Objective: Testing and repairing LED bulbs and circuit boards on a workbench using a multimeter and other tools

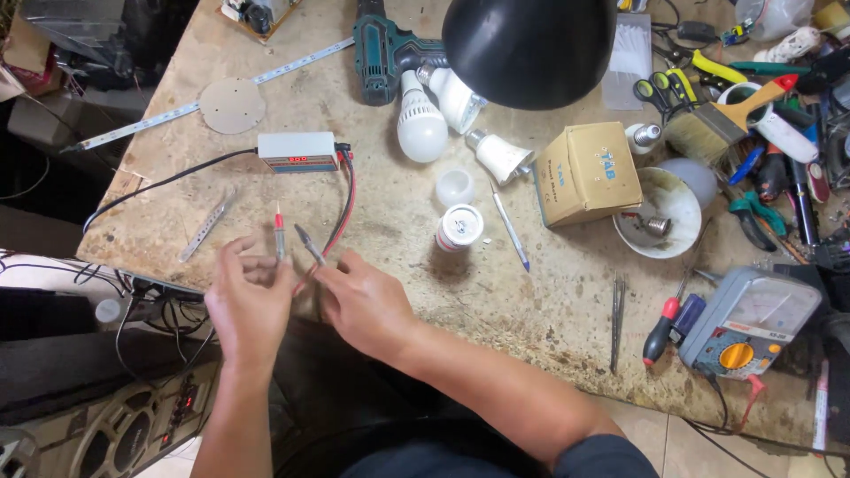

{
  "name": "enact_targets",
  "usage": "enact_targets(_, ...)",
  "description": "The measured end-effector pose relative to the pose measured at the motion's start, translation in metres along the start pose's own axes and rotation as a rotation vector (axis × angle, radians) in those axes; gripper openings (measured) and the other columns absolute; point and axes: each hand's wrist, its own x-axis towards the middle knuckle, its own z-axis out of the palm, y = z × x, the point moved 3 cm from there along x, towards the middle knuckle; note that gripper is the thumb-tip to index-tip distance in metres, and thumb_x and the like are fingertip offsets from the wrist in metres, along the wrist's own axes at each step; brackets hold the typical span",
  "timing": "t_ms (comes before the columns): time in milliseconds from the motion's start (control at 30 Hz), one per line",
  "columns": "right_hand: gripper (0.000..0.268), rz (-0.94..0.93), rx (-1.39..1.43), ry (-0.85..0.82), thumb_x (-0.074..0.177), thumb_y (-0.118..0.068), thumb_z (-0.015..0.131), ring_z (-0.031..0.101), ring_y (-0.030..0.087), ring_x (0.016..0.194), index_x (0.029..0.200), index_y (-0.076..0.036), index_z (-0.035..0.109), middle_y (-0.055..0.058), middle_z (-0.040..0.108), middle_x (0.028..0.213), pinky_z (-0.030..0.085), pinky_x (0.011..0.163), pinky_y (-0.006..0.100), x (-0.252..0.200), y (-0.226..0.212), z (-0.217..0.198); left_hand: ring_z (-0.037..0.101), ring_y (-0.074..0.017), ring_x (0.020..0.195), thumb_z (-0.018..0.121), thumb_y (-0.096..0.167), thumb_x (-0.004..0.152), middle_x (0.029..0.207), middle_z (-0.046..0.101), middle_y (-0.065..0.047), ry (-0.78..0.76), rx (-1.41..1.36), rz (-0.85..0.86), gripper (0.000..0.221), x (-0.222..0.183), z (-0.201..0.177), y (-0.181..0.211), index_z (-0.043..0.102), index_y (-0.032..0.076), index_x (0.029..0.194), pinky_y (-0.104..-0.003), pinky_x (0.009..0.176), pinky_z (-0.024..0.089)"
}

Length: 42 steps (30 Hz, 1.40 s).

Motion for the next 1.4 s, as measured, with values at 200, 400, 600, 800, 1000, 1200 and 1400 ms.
enact_targets(200,0.027,-0.336,0.599,-0.062,0.096,-0.002,0.051,0.057,0.031,0.084,0.120,-0.006,0.064,0.015,0.054,0.096,0.050,0.081,0.039,-0.030,0.011,-0.100,0.055,-0.0106,0.077,0.063,0.001,0.098,0.096,0.059,-0.008,-0.191,-0.778,-0.292,0.035,0.000,-0.018,0.035,0.044,0.011,0.125,-0.023,0.064,0.045)
enact_targets(400,0.015,-0.303,0.749,0.084,0.096,-0.004,0.072,0.059,0.024,0.080,0.112,-0.005,0.071,0.011,0.056,0.092,0.053,0.073,0.033,-0.062,0.058,-0.131,0.061,-0.0099,0.078,0.055,0.010,0.106,0.097,0.070,-0.008,-0.298,-0.788,-0.350,0.012,-0.005,-0.022,0.080,0.061,0.011,0.117,-0.023,0.069,0.052)
enact_targets(600,0.024,-0.190,0.245,0.435,0.109,-0.016,0.043,0.071,0.033,0.090,0.115,0.003,0.057,0.023,0.071,0.105,0.056,0.081,0.039,-0.033,0.090,-0.172,0.055,-0.0133,0.080,0.047,-0.001,0.097,0.109,0.070,-0.014,-0.567,-0.990,-0.128,0.041,-0.006,-0.033,0.133,0.057,0.006,0.136,-0.025,0.067,0.046)
enact_targets(800,0.049,-0.150,0.415,0.111,0.087,-0.008,0.081,0.060,0.037,0.133,0.122,-0.007,0.047,0.027,0.057,0.143,0.044,0.114,0.044,-0.014,0.100,-0.157,0.071,-0.0223,0.107,0.057,-0.011,0.093,0.115,0.069,-0.016,-0.609,-1.115,0.054,0.054,-0.023,-0.008,0.148,0.047,0.004,0.143,-0.029,0.090,0.060)
enact_targets(1000,0.035,-0.067,0.354,0.276,0.087,-0.014,0.082,0.070,0.039,0.105,0.102,-0.008,0.050,0.019,0.070,0.120,0.055,0.090,0.049,-0.012,0.112,-0.143,0.078,-0.0239,0.079,0.060,0.010,0.100,0.088,0.079,-0.019,-0.222,-1.116,0.100,0.029,-0.030,0.011,0.159,0.066,-0.006,0.124,-0.031,0.070,0.064)
enact_targets(1200,0.031,-0.092,0.388,0.448,0.092,-0.024,0.078,0.069,0.035,0.096,0.110,-0.005,0.061,0.018,0.068,0.108,0.059,0.085,0.047,-0.027,0.134,-0.139,0.076,-0.0301,0.090,0.051,0.017,0.106,0.108,0.065,-0.020,-0.202,-1.083,0.190,0.029,-0.024,0.020,0.173,0.065,-0.005,0.118,-0.039,0.078,0.067)
enact_targets(1400,0.047,0.036,0.561,0.589,0.108,-0.023,0.044,0.069,0.025,0.104,0.145,0.005,0.048,0.020,0.065,0.122,0.060,0.090,0.038,-0.035,0.125,-0.155,0.076,-0.0292,0.096,0.059,0.005,0.103,0.104,0.072,-0.023,-0.188,-1.073,0.007,0.017,-0.028,0.040,0.175,0.061,-0.008,0.113,-0.039,0.084,0.065)
